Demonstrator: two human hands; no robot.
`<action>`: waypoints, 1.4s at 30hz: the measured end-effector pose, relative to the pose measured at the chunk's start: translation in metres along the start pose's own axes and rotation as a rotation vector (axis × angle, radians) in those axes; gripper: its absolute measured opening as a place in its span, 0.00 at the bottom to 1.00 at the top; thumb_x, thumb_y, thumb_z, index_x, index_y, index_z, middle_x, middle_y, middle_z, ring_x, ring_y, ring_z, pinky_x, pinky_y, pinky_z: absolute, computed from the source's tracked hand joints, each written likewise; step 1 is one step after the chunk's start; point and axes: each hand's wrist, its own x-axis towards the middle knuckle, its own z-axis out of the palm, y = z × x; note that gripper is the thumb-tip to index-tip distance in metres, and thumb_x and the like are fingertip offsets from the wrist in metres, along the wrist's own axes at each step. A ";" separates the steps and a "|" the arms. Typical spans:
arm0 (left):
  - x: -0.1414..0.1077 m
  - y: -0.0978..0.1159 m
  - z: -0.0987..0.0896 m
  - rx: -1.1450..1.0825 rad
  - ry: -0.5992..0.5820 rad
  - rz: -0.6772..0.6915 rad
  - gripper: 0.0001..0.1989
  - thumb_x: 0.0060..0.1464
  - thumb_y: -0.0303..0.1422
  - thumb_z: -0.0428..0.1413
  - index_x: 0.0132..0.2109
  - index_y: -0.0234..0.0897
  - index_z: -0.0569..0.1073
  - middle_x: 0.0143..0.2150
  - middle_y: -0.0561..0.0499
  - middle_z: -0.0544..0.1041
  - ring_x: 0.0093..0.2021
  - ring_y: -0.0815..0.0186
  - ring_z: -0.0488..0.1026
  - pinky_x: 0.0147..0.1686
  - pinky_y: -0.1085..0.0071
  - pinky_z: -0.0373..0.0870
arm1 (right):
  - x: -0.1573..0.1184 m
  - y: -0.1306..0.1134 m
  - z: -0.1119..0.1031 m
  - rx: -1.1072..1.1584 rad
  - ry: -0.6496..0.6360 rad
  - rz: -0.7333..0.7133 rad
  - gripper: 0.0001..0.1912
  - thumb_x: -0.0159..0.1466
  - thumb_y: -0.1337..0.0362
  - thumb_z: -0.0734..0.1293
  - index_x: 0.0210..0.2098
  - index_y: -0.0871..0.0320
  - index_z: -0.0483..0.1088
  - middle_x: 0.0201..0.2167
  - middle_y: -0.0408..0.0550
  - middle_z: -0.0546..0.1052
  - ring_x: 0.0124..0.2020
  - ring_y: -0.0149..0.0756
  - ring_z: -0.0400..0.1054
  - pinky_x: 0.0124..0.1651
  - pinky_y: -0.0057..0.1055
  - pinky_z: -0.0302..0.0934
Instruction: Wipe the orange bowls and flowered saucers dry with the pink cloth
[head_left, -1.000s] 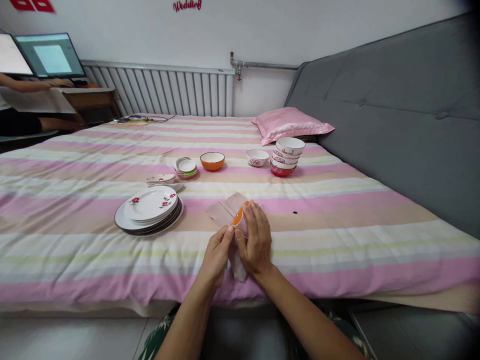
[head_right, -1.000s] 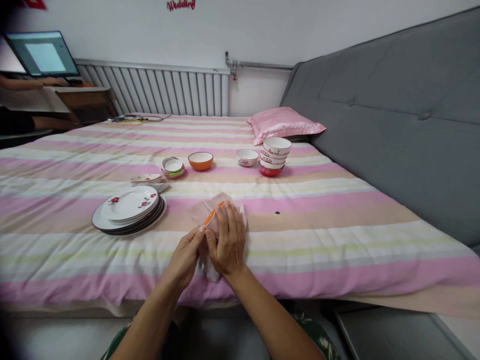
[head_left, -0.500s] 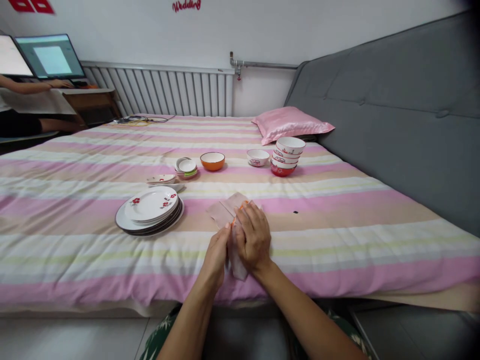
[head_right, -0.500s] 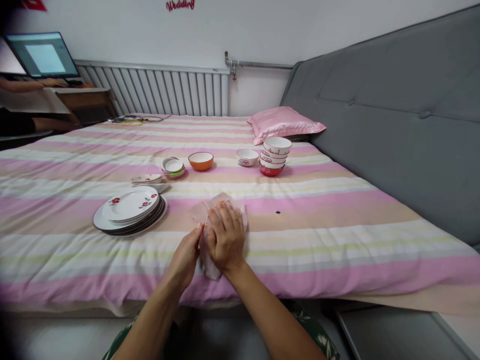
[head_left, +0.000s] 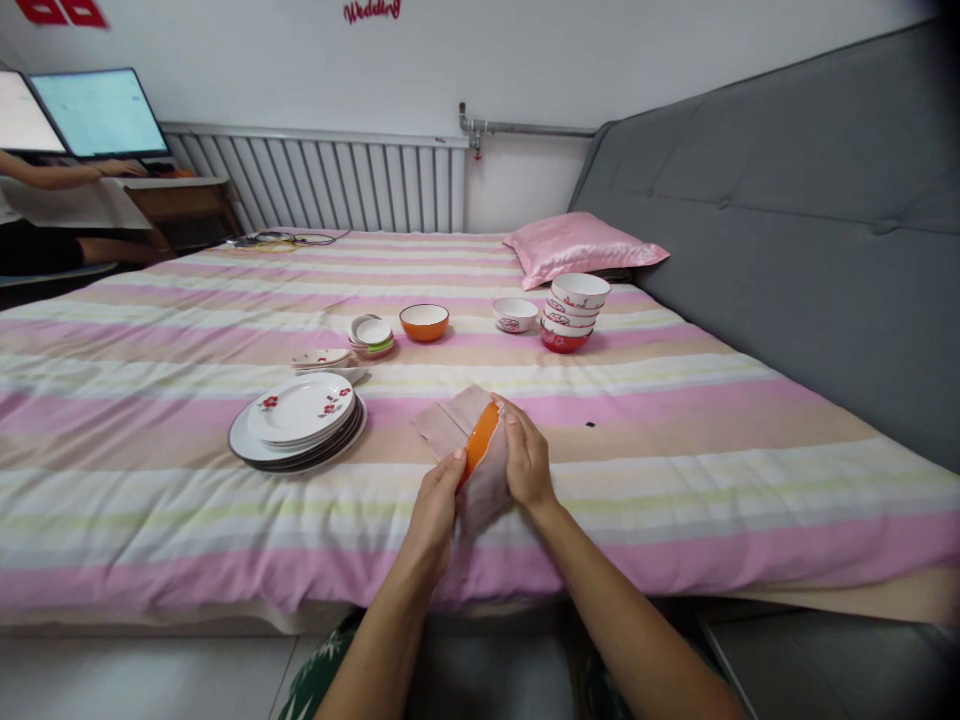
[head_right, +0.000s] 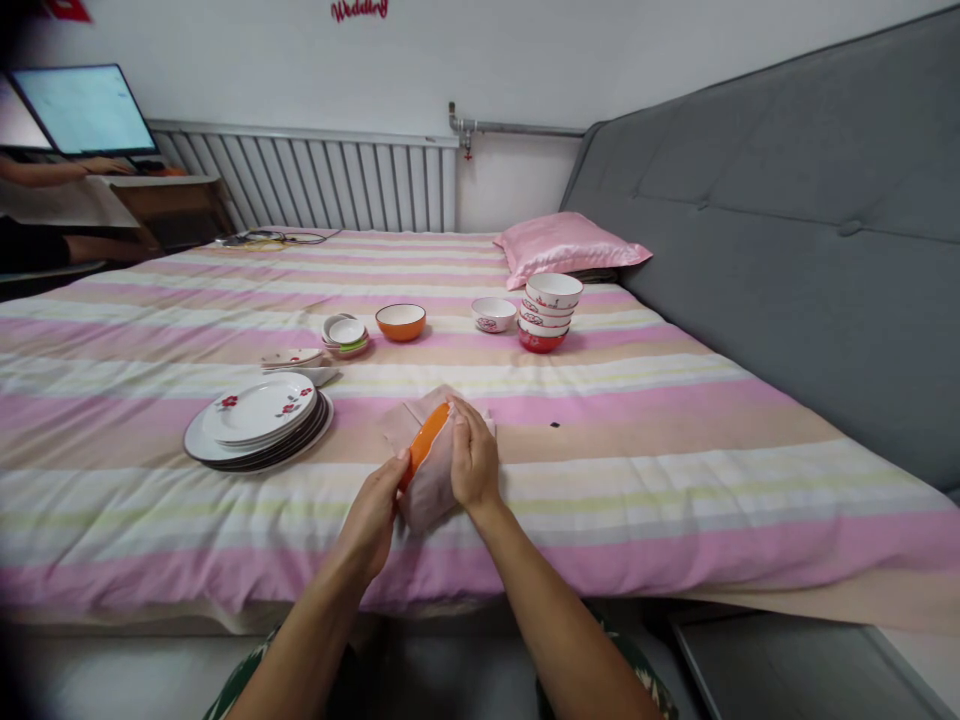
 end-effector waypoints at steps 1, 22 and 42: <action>0.000 0.000 0.000 -0.003 -0.011 -0.002 0.22 0.43 0.51 0.61 0.33 0.34 0.79 0.27 0.49 0.77 0.29 0.64 0.69 0.31 0.71 0.63 | 0.001 0.002 0.000 0.036 0.002 0.037 0.23 0.68 0.57 0.51 0.52 0.60 0.70 0.54 0.55 0.73 0.56 0.39 0.66 0.61 0.43 0.58; 0.001 -0.006 -0.005 0.070 -0.008 0.047 0.23 0.47 0.53 0.56 0.26 0.35 0.68 0.21 0.57 0.62 0.23 0.71 0.55 0.24 0.74 0.52 | 0.007 0.010 -0.005 0.150 -0.067 0.228 0.23 0.66 0.51 0.56 0.50 0.58 0.72 0.53 0.51 0.74 0.59 0.41 0.64 0.63 0.42 0.53; 0.013 -0.008 -0.009 -0.276 0.107 0.075 0.13 0.47 0.38 0.62 0.38 0.35 0.79 0.40 0.48 0.80 0.40 0.66 0.74 0.42 0.73 0.68 | -0.026 -0.009 0.017 -0.673 -0.116 -0.637 0.24 0.66 0.62 0.59 0.60 0.58 0.61 0.59 0.53 0.67 0.63 0.46 0.55 0.64 0.48 0.50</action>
